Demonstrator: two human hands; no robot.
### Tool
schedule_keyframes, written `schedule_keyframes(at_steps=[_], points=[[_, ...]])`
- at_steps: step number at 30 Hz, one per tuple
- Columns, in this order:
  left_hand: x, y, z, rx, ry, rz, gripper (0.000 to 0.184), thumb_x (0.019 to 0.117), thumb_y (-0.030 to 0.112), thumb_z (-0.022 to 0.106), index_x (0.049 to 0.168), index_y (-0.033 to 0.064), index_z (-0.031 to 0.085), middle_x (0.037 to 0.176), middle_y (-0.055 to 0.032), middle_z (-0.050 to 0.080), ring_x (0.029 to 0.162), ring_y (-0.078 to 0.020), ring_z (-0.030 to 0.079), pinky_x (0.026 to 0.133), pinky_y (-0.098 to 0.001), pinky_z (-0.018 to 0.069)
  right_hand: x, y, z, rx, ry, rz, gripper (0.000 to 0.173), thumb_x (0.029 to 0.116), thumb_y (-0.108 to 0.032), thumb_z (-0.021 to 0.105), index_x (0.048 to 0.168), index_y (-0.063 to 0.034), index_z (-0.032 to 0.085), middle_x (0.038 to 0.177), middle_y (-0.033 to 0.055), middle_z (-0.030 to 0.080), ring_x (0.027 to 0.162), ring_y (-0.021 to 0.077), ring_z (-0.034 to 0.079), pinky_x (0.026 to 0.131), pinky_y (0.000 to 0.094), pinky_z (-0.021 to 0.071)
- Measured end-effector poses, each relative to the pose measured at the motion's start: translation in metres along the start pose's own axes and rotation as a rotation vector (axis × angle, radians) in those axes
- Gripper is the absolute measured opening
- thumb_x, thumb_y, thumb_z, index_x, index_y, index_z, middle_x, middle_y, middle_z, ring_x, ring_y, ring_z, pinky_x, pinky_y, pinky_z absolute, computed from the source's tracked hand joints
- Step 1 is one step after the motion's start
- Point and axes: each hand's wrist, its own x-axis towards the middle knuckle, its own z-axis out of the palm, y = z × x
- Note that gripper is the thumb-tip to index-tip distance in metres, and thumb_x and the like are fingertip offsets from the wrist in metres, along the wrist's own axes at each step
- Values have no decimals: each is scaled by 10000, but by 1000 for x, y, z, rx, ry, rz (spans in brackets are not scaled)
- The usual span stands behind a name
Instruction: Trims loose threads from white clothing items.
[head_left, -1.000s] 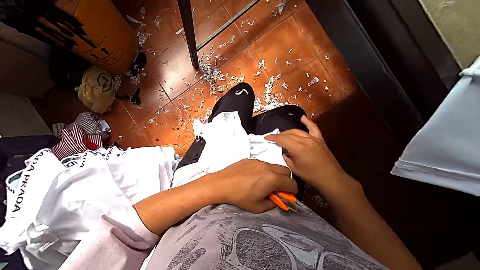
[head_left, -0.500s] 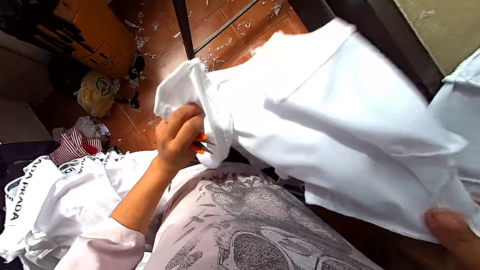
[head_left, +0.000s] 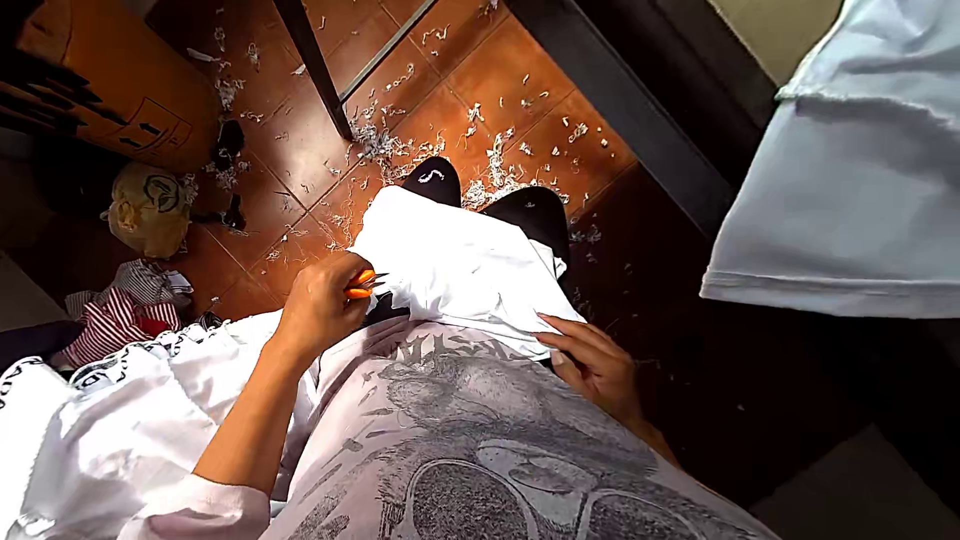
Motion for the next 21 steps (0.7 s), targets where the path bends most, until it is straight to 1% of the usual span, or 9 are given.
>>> schedule_keyframes(at_steps=[2,4,7,9,10,13,16,19,21], points=[[18,18,17,-106,-38,95,115,845,55,639,923,-7,695,814,-115,667,711,-203,642,654,-390,540,-3,-4,6,-4,102,44,253,975,-160,611,954,23,785,1104,178,754,1044,215,713,958,305,536],[34,32,39,-181,-144,163,128,863,67,675,967,-2,702,840,-112,677,744,-209,661,679,-396,562,-5,-7,10,38,184,66,195,954,-82,622,948,41,773,1065,176,757,1034,176,721,956,266,546],[49,46,64,-159,-279,239,247,901,189,733,1058,0,703,931,-142,714,902,-291,701,822,-476,567,-7,-13,11,140,268,79,159,967,-53,637,1038,50,736,1154,140,734,1127,103,682,989,226,539],[55,55,73,-136,-308,298,356,915,316,733,1086,5,706,942,-134,715,917,-300,685,820,-465,554,-10,-18,10,167,274,128,269,964,-63,649,1199,62,690,1314,134,671,1212,66,632,1027,210,511],[57,61,75,-130,-318,333,378,925,354,715,1077,9,709,930,-125,714,903,-292,681,803,-451,551,-11,-19,11,175,289,152,315,959,-66,654,1245,66,673,1354,139,645,1189,45,627,1007,191,506],[65,80,78,-90,-421,413,409,962,412,665,1063,20,722,917,-113,718,903,-283,697,795,-443,561,-14,-16,15,231,340,187,361,939,-39,654,1284,70,654,1333,139,655,1125,46,651,977,190,524],[72,95,82,-17,-505,453,390,961,408,673,1044,31,729,888,-116,711,878,-292,701,755,-451,562,-16,-17,15,276,334,237,402,940,-21,644,1330,67,597,1277,104,687,1052,26,675,931,185,546],[78,106,87,75,-582,421,330,951,337,703,1055,24,697,905,-137,694,907,-324,690,748,-470,549,-14,-19,14,266,347,261,361,936,-31,655,1283,67,640,1242,115,697,1018,28,682,908,181,556],[81,108,91,92,-604,412,276,929,257,715,1065,19,686,920,-146,689,928,-340,681,745,-483,539,-13,-18,15,259,337,290,379,903,-32,680,1259,82,624,1185,101,709,983,16,681,884,173,559]])
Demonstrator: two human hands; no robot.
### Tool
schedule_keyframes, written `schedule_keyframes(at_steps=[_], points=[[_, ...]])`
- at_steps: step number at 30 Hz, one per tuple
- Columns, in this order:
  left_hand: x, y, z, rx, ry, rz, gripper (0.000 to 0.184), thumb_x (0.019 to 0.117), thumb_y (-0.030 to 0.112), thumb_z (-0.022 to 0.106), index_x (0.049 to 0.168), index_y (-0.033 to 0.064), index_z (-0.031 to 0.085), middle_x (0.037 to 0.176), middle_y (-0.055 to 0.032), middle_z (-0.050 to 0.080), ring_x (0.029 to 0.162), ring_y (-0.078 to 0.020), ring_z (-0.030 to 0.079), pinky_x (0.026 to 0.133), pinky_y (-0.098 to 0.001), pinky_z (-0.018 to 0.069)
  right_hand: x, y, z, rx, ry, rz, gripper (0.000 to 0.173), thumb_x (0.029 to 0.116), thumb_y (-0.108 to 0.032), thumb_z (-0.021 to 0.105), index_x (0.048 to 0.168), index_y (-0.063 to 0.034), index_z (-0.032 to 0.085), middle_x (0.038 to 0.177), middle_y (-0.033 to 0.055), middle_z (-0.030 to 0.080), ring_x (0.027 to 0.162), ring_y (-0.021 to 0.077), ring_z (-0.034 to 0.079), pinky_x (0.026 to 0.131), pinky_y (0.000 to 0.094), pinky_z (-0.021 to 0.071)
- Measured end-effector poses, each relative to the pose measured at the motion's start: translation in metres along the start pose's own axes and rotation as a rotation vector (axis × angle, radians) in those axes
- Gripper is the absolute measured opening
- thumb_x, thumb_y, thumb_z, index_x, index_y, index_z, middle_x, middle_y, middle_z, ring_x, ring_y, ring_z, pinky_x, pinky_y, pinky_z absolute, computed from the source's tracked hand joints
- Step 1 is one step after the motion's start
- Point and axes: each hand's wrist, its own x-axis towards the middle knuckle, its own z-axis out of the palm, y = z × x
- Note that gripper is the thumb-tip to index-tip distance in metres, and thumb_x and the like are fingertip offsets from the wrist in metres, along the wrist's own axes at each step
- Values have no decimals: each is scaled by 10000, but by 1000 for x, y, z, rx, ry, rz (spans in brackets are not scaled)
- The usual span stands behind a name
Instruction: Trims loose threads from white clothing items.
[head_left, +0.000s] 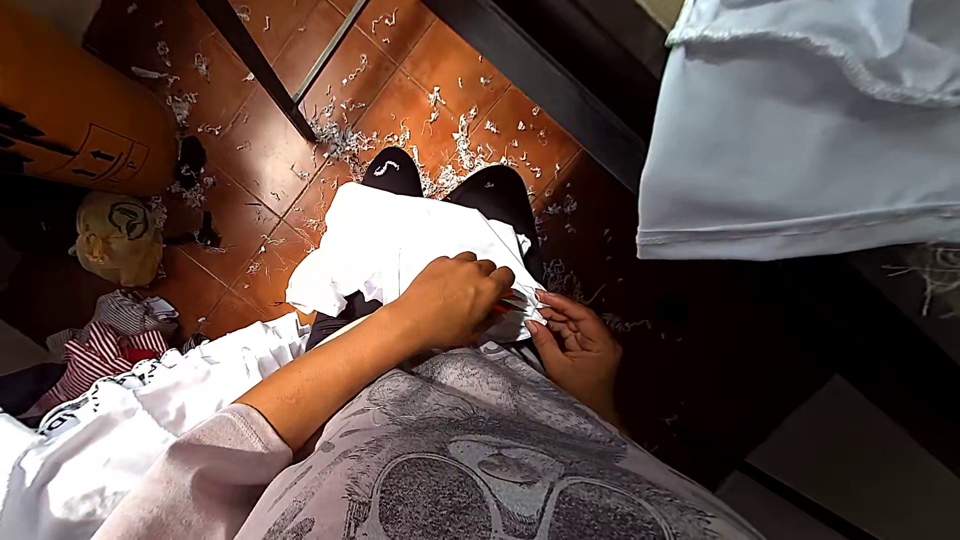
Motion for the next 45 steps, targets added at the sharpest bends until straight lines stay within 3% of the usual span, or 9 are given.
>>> schedule_keyframes(at_steps=[9,18,22,24,26,30,34,39,45], points=[[0,-7,16,-72,59,46,323,912,287,757,1082,14,722,969,-151,730,948,-326,719,797,-488,574,15,-8,3,34,40,170,56,954,-55,649,991,-21,675,892,-64,721,762,-64,655,725,131,564],[-3,-5,18,-5,146,142,309,908,315,744,1051,41,744,910,-123,729,859,-297,722,716,-475,562,17,-2,-30,154,194,124,154,970,-54,658,1077,-164,649,936,-142,747,811,26,728,756,235,633],[-44,-10,7,-125,282,124,323,873,319,753,1035,40,734,890,-87,721,876,-250,706,753,-428,566,10,40,-91,-62,582,527,241,998,-30,601,1227,-2,531,1092,21,663,969,71,689,862,248,589],[-76,-20,7,-269,362,29,279,851,216,739,1038,11,715,899,-91,708,875,-217,689,784,-402,571,3,56,-116,-326,396,635,620,982,-99,635,1509,85,365,1563,247,384,1444,269,387,1185,385,328],[-110,-36,12,-392,502,-157,208,842,78,699,1023,-24,693,874,-96,692,794,-147,665,731,-327,573,12,44,-113,-548,182,513,656,964,-174,657,1489,126,403,1585,402,239,1504,519,210,1225,591,201],[-150,-74,20,-329,772,-469,207,878,19,634,1065,-19,714,904,-94,667,758,-89,598,701,-235,507,50,-10,-33,-379,-49,-66,330,1015,-143,573,1160,144,646,1214,315,651,1168,307,644,1022,386,509],[-139,-87,19,-336,592,-450,402,858,-14,700,1259,4,702,1241,-194,657,1101,-278,658,942,-451,551,92,-60,66,-280,-492,-456,250,962,-221,643,1018,6,732,1042,176,725,1046,334,674,926,453,535],[-114,-97,34,-386,520,-368,171,915,106,724,822,-35,697,804,-144,667,755,-260,662,705,-463,541,95,-64,129,-501,-735,-467,568,761,-547,803,883,-14,646,762,147,639,794,380,651,691,550,479],[-121,-63,6,-863,730,-187,118,924,43,634,844,-27,686,810,-13,641,728,10,561,660,-167,459,87,-71,114,-76,-558,-322,171,892,-171,721,826,-34,641,916,114,695,1003,222,673,914,372,522]])
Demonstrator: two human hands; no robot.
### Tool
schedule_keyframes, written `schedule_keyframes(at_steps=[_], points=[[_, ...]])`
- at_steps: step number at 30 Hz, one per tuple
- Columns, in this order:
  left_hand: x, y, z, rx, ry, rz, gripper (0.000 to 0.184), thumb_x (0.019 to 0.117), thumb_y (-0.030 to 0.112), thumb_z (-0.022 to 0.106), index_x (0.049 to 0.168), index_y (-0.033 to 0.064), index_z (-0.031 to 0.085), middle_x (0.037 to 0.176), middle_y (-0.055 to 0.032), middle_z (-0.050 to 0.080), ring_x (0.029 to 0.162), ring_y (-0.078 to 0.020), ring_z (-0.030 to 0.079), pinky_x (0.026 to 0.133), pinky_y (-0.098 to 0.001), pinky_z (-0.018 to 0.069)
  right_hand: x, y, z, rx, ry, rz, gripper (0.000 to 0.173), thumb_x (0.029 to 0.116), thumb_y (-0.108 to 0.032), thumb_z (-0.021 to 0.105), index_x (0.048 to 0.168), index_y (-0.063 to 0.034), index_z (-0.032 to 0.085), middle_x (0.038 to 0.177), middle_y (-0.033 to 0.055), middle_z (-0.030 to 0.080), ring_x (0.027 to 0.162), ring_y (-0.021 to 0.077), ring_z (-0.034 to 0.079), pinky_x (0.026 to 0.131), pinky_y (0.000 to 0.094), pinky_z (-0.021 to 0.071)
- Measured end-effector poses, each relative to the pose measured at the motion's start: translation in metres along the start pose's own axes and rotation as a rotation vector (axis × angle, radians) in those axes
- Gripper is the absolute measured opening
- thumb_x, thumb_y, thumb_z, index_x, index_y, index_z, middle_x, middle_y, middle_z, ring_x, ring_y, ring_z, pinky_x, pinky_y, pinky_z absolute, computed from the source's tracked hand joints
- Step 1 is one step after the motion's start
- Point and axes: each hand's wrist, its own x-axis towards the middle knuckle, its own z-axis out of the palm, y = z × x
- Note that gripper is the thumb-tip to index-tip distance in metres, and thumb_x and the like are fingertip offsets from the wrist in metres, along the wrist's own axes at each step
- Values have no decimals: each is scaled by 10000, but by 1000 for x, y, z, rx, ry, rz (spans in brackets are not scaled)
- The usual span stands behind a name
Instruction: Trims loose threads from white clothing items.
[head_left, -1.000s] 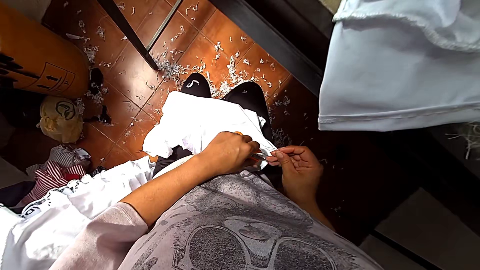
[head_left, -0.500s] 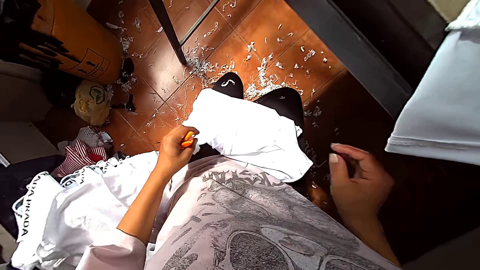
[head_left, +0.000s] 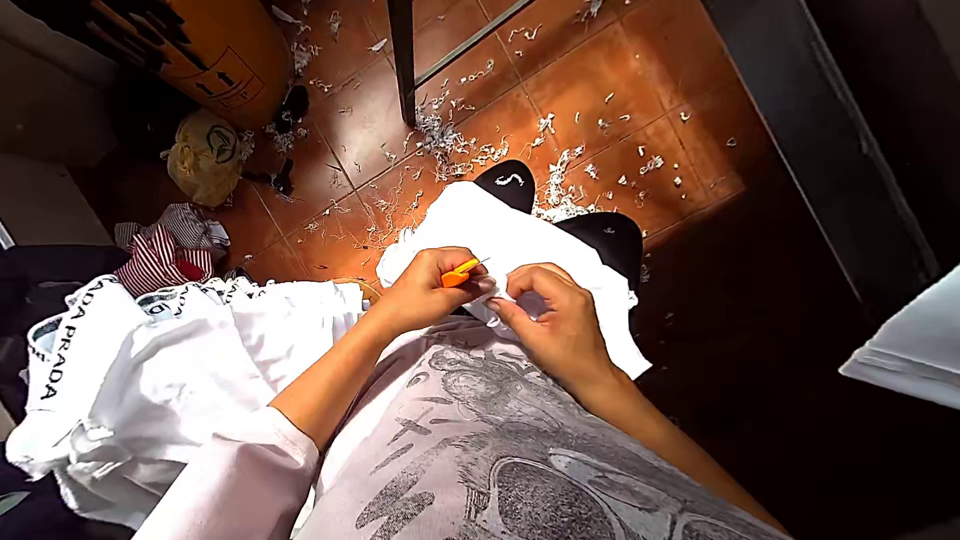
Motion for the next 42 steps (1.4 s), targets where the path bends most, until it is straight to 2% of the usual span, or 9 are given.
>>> schedule_keyframes(at_steps=[5,8,12,15,19,26,29,34,42], points=[[4,34,5,-239,-68,101,118,952,7,597,867,-32,670,816,12,640,696,52,541,603,-124,433,-16,-29,-32,342,51,38,125,890,-159,727,884,-186,605,1004,-100,665,916,-35,632,762,119,535],[8,46,10,-244,-128,147,89,942,22,638,961,-64,628,782,1,598,676,31,530,599,-129,436,-21,-43,-41,426,105,102,228,854,-120,775,979,-233,621,1023,-137,701,904,-34,674,753,122,575],[8,57,16,-76,-174,220,455,849,75,797,1215,-142,634,924,-118,680,765,-40,621,668,-161,526,-25,-50,-47,393,128,105,372,861,-132,771,1152,-267,583,1049,-191,667,948,-58,653,827,120,568],[9,62,23,162,-85,384,135,880,-2,719,987,-75,758,827,-124,704,773,-105,649,710,-219,529,-23,-55,-47,432,133,115,388,896,-105,750,1183,-253,534,1057,-169,668,950,-36,662,831,134,575],[13,66,20,435,-31,514,83,893,30,678,884,-21,743,752,-103,669,692,-158,637,598,-287,491,-21,-54,-45,513,164,37,388,913,-93,739,1194,-255,527,1133,-137,607,952,-18,633,835,141,565],[25,77,14,286,-30,435,57,899,-10,690,891,-60,715,782,-106,659,741,-93,612,669,-219,494,-19,-57,-55,267,26,-77,191,1019,-87,583,1096,-107,756,1346,4,625,1172,39,622,987,181,537],[27,77,18,218,20,445,75,896,-8,697,893,-83,701,785,-115,657,743,-82,610,677,-208,497,-17,-59,-56,278,8,-68,227,1021,-71,541,1135,-75,736,1214,-31,695,1138,6,630,977,156,522],[23,57,9,50,-106,197,406,1019,287,571,1171,-88,538,909,-40,584,759,-10,530,662,-165,464,-20,-59,-55,469,95,6,294,947,-19,654,1215,-105,737,1190,-58,713,1049,29,680,892,169,583],[4,51,-5,425,-166,192,373,1008,349,606,1072,-4,707,821,-38,685,750,-72,637,698,-276,540,-14,-58,-72,570,96,13,403,939,-49,697,1339,-85,665,1319,-17,670,1097,83,680,938,216,582]])
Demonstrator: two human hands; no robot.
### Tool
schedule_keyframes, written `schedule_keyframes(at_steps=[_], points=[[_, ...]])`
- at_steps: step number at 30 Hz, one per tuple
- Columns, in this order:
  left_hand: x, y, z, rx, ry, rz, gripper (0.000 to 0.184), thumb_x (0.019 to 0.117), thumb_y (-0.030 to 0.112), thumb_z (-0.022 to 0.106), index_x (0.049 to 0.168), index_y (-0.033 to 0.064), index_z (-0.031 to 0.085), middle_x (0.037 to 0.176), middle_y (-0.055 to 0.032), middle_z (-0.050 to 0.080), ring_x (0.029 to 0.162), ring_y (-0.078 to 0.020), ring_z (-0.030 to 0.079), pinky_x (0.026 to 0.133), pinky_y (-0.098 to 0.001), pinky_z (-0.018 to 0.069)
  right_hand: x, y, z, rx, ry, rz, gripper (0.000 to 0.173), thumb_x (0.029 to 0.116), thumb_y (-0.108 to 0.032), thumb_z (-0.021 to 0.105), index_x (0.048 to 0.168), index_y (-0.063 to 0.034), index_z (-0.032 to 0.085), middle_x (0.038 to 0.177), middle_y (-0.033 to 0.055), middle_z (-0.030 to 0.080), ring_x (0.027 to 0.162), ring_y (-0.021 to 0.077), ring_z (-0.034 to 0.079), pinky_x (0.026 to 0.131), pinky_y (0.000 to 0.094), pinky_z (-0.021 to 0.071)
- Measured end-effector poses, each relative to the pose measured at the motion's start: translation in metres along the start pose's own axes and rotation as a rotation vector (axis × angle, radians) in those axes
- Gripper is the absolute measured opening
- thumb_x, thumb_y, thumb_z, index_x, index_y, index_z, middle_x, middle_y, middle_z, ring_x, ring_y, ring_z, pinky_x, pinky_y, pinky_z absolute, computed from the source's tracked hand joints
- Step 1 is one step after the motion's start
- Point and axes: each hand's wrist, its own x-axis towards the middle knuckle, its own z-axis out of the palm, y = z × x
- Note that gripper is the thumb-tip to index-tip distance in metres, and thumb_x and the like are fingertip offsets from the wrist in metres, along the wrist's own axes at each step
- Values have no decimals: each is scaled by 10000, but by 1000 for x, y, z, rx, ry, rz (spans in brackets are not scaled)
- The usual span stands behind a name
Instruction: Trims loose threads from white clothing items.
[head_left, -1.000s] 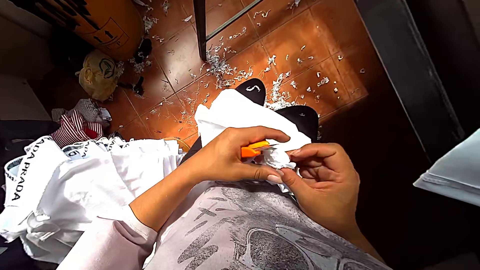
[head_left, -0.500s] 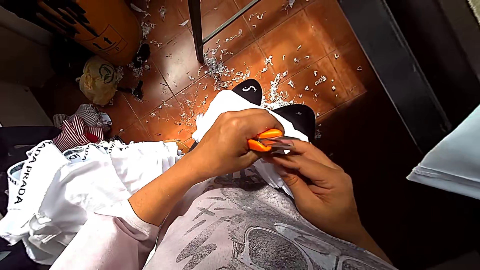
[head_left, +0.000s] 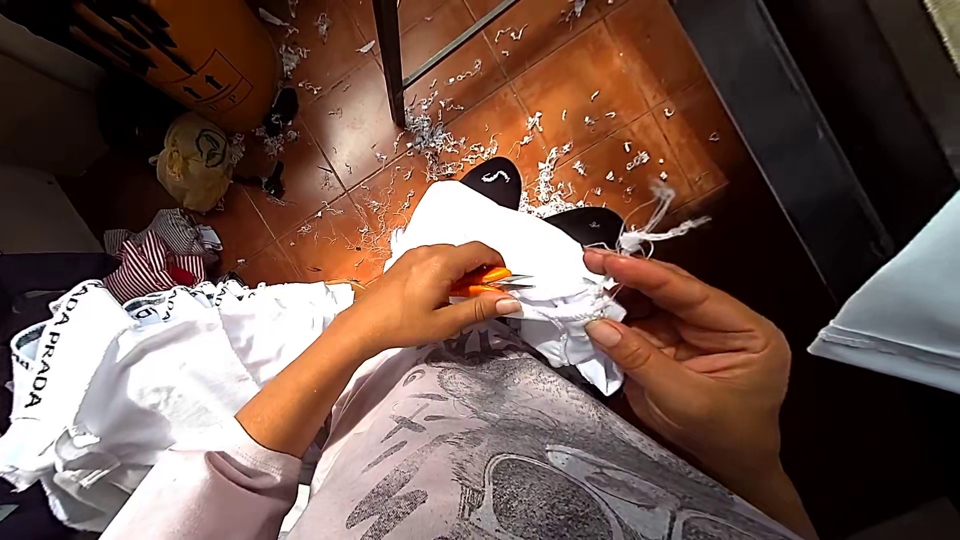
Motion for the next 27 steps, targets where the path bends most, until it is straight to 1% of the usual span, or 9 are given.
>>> schedule_keyframes(at_steps=[2,4,8,11,13,15,20,24,27], points=[[6,8,-11,112,56,104,404,1011,375,595,1048,-5,727,821,-51,696,765,-97,646,717,-301,538,1,-1,0,-21,-8,-9,407,932,-48,701,1336,-76,667,1321,-10,674,1119,96,679,957,231,581],[13,18,-19,198,44,197,399,1011,366,589,1032,-2,743,817,-60,711,773,-124,668,715,-317,539,1,-3,1,-52,-14,-20,400,924,-51,702,1321,-96,685,1317,-29,681,1131,87,676,964,228,578],[25,28,-25,264,-28,283,377,1020,357,587,973,14,736,740,-41,657,706,-137,637,630,-311,501,2,-7,1,-109,-49,-8,400,926,-48,693,1321,-109,689,1310,-45,676,1116,68,675,947,204,578],[28,32,-23,287,-56,306,384,1021,365,586,976,16,739,726,-43,645,683,-145,623,602,-313,479,1,-9,2,-132,-55,9,376,932,-61,691,1306,-98,695,1298,-33,681,1123,74,675,956,208,579],[27,32,-20,296,-50,316,356,1010,339,605,978,17,753,738,-55,672,694,-161,649,605,-322,496,1,-9,3,-136,-61,12,365,940,-70,685,1304,-88,695,1293,-27,682,1119,76,677,951,207,582],[26,31,-16,279,-36,323,333,1006,315,611,960,16,749,721,-53,656,679,-159,634,594,-313,480,1,-9,3,-131,-67,13,361,941,-67,680,1301,-78,696,1285,-19,684,1117,78,676,947,203,581],[19,27,-13,276,1,304,328,1012,299,603,970,9,750,747,-56,673,703,-154,639,622,-305,492,3,-9,2,-118,-64,17,382,932,-50,681,1314,-65,687,1294,-15,684,1115,76,679,943,198,581],[13,27,-15,345,51,304,387,1015,360,593,1018,4,745,783,-74,687,751,-191,647,666,-335,496,3,-10,2,-120,-50,29,423,918,-37,688,1340,-47,663,1319,-12,669,1082,62,680,923,188,580],[11,29,-14,388,53,310,409,1015,388,584,1046,12,744,806,-79,696,768,-211,656,661,-356,493,4,-12,3,-135,-50,38,435,912,-39,690,1345,-46,660,1309,-29,669,1040,36,676,891,164,577]])
